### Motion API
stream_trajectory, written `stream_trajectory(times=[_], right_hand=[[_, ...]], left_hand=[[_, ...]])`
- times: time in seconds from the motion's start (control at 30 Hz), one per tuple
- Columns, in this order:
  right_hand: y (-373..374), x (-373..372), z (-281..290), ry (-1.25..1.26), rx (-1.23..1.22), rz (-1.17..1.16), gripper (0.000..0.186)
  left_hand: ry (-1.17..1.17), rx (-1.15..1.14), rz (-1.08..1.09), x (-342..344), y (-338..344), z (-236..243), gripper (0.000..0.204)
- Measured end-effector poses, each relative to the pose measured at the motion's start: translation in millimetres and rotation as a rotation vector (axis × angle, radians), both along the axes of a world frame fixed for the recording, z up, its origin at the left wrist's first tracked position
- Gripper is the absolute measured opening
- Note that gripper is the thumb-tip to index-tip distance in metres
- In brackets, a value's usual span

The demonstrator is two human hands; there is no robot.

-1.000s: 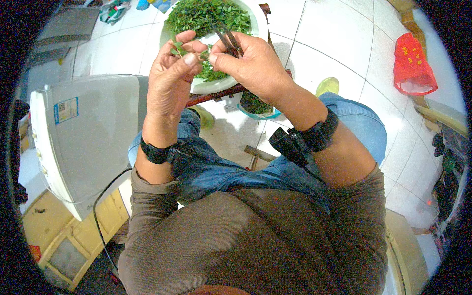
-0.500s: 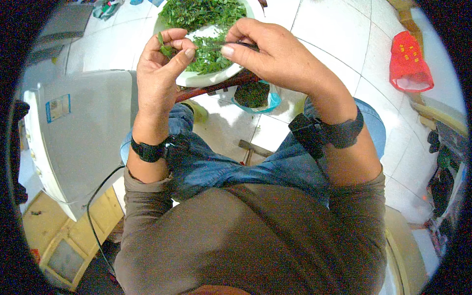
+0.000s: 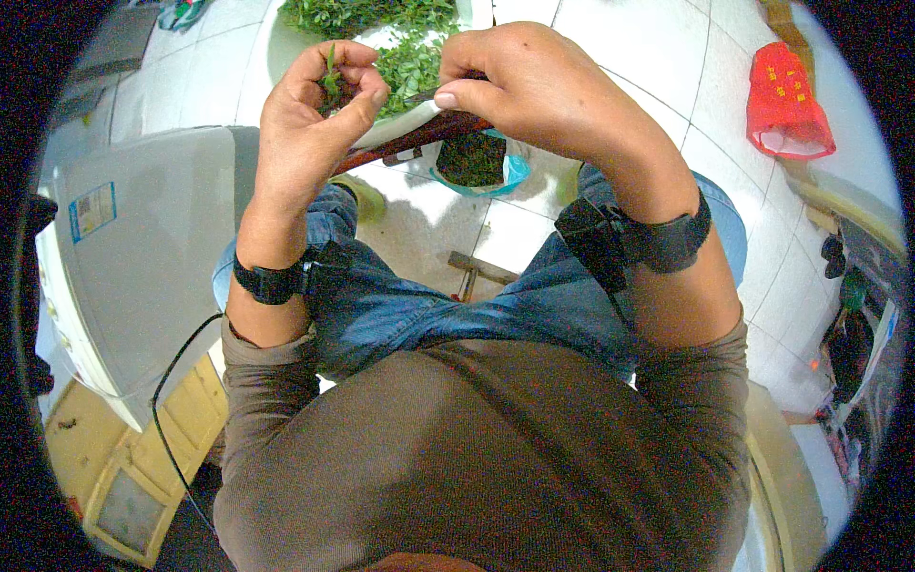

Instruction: The person uses shears to trim small green herb leaves from stems over a white plate. The trimmed leaves are collected in the plate while the stems are discarded into a container below.

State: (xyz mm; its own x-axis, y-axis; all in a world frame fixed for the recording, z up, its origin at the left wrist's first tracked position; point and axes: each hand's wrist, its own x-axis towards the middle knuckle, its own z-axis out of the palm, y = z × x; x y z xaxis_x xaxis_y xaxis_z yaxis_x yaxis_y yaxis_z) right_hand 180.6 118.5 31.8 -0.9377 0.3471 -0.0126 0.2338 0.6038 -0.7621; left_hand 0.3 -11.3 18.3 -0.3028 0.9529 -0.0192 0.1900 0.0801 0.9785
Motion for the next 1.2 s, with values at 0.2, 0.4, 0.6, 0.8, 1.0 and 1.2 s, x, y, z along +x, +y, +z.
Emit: stream_trajectory(times=[0.2,0.4,0.6,0.8,1.0,1.2], right_hand=[[-1.9,-1.5,-2.9,0.017,0.016,-0.019,0.022],[-1.0,-2.1,-3.1,-0.015,0.036,0.005,0.022],[-1.1,-3.2,-4.6,-0.015,0.038,0.014,0.023],[-1.5,-3.1,-5.5,0.003,0.041,0.014,0.023],[-2.4,-3.3,-4.2,-0.005,0.064,-0.005,0.021],[-2.3,0.4,-1.1,-0.064,0.14,0.022,0.02]], left_hand=[[0.007,0.019,-0.007,1.5,1.1,-1.3,0.027],[0.072,0.024,-0.008,1.6,1.0,-1.1,0.026],[0.114,0.015,-0.012,2.4,0.4,-0.9,0.024],[0.175,0.094,-0.016,2.7,2.6,-4.8,0.022],[0.143,0.089,-0.033,4.3,2.5,-4.7,0.022],[0.059,-0.02,-0.066,7.7,0.7,-3.8,0.024]])
